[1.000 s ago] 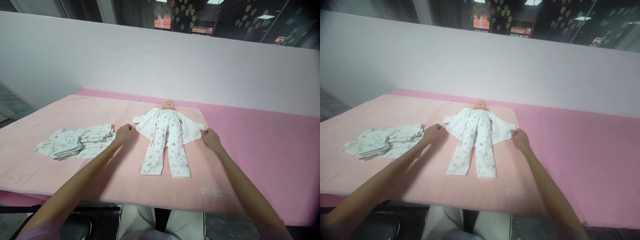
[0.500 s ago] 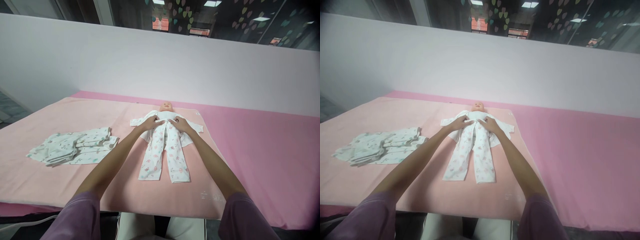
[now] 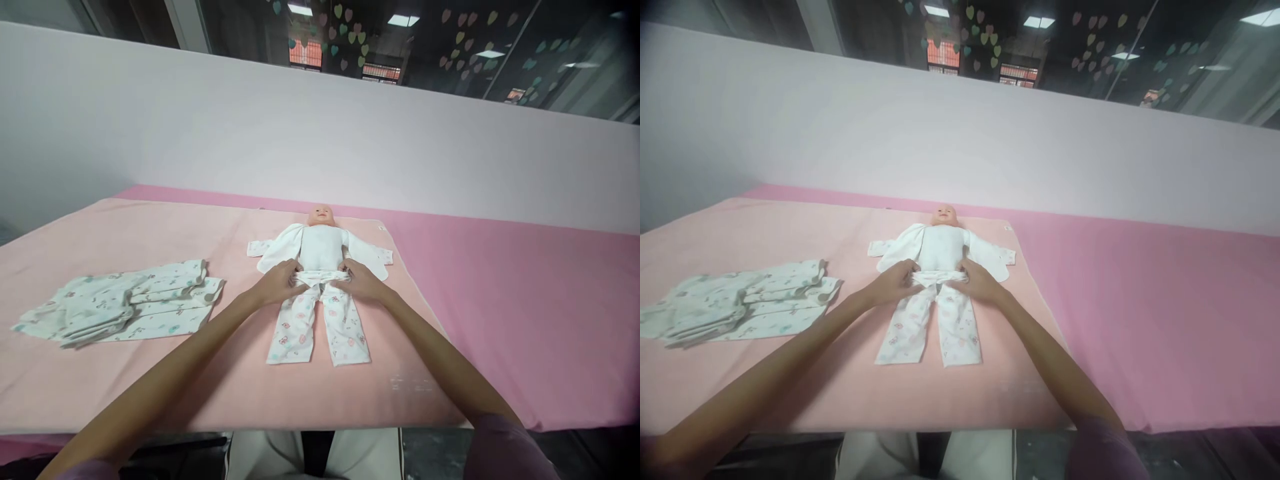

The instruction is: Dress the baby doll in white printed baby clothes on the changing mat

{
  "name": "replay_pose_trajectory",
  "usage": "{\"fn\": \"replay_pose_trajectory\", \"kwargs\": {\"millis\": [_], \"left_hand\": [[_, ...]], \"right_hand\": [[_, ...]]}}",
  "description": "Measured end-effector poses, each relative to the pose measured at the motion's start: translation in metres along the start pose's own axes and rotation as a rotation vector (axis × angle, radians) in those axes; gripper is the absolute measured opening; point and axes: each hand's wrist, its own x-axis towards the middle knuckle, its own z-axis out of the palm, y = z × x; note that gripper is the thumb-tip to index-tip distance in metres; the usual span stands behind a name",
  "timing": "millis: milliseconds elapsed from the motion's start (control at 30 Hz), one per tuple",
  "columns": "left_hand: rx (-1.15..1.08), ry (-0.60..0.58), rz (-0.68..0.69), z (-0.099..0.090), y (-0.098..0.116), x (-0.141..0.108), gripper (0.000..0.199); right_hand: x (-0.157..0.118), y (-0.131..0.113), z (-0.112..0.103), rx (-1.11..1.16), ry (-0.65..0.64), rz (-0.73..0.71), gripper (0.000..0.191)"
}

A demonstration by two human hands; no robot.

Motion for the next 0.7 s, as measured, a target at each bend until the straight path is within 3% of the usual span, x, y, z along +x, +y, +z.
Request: {"fn": "replay_pose_trajectory", "kwargs": {"millis": [67, 133, 267, 333, 533, 700], "left_hand": [[0.014, -0.058, -0.030, -0.004, 0.004, -0.007, 0.078], [0.007, -0.086, -0.062, -0.005, 0.009, -0.014, 0.088], [0.056, -0.032, 0.002, -0.001, 0.021, -0.027, 0.064], [0.100, -0.023, 0.038, -0.001, 0.028, -0.037, 0.059], [0.063, -0.143, -0.041, -0.003, 0.039, -0.075, 0.091], [0.134, -0.153, -0.024, 0.003, 0.044, -0.086, 0.095]], "right_hand": [[-0.006, -0.002, -0.004, -0.026, -0.071, 0.011, 0.059], [-0.010, -0.004, -0.003, -0.061, -0.079, 0.014, 0.066], [-0.023, -0.012, 0.008, -0.113, 0.019, -0.012, 0.049], [-0.036, -0.018, 0.014, -0.116, 0.030, -0.006, 0.049], [-0.078, -0.035, 0.017, -0.120, -0.124, 0.077, 0.096], [-0.081, -0.045, 0.017, -0.201, -0.170, 0.048, 0.090]]}}
